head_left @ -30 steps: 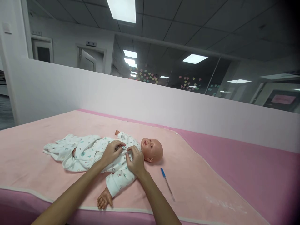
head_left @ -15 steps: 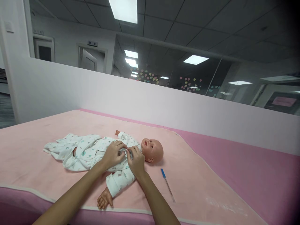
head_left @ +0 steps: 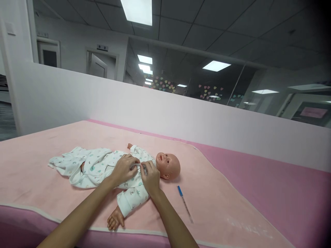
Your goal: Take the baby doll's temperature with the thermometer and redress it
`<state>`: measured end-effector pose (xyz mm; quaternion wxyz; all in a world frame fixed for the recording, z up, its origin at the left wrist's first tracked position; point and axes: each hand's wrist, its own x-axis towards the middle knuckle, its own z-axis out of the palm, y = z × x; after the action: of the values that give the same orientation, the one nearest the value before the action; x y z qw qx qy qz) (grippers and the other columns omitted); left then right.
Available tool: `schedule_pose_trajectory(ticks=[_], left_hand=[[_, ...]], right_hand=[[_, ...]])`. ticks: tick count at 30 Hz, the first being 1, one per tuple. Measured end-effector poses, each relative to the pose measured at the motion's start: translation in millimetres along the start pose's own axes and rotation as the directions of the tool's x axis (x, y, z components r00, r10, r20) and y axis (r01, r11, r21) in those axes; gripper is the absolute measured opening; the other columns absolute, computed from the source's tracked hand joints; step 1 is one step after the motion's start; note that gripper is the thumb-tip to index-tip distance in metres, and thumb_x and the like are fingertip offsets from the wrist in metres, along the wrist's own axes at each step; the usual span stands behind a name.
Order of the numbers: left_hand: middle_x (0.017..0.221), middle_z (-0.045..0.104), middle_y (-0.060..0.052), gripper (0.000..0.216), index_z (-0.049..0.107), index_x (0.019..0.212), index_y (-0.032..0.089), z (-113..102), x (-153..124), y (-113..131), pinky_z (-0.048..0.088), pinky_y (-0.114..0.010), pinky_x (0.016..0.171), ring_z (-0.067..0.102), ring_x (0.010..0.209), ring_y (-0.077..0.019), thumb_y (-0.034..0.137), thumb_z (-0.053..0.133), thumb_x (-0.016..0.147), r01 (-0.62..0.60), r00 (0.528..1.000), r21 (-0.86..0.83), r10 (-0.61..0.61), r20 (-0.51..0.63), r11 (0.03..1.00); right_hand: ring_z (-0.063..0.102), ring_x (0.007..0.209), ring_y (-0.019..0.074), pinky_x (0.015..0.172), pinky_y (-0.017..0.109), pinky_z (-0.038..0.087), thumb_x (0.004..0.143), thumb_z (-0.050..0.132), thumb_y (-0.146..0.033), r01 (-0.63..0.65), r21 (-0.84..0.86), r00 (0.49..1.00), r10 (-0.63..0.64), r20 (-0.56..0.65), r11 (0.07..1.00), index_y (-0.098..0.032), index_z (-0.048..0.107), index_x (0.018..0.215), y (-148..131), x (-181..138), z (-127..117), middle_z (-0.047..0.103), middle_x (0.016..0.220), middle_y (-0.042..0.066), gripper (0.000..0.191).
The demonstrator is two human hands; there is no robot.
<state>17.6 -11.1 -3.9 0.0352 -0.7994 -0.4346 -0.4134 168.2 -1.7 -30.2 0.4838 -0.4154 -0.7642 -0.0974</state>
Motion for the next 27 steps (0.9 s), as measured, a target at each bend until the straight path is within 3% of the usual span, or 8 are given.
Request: schedule_pose_trajectory(ticks=[10, 27], left_hand=[[0.09, 0.054, -0.004, 0.013, 0.053, 0.079, 0.019, -2.0, 0.9, 1.9, 0.036, -0.034, 0.078, 0.047, 0.084, -0.0195, 0.017, 0.046, 0.069, -0.016, 0.998, 0.074, 0.02, -0.061, 0.997], [0.092, 0.053, -0.005, 0.013, 0.055, 0.077, 0.019, 2.7, 0.6, -3.4, 0.036, -0.035, 0.079, 0.047, 0.085, -0.0203, 0.015, 0.046, 0.067, 0.031, 0.998, 0.115, -0.025, -0.06, 0.993]], right_hand=[[0.055, 0.067, 0.011, 0.059, 0.02, 0.038, 0.087, 0.044, -0.026, -0.001, 0.009, 1.0, 0.001, 0.0, 1.0, -0.02, 0.061, 0.085, -1.0, 0.2, -1.3, 0.06, 0.078, 0.002, 0.018], [0.055, 0.065, 0.0109, 0.058, 0.02, 0.039, 0.087, 0.044, -0.028, -0.011, 0.05, 1.0, 0.012, -0.01, 0.999, -0.019, 0.06, 0.083, 0.9, 0.2, 0.5, 0.06, 0.077, 0.002, 0.018]])
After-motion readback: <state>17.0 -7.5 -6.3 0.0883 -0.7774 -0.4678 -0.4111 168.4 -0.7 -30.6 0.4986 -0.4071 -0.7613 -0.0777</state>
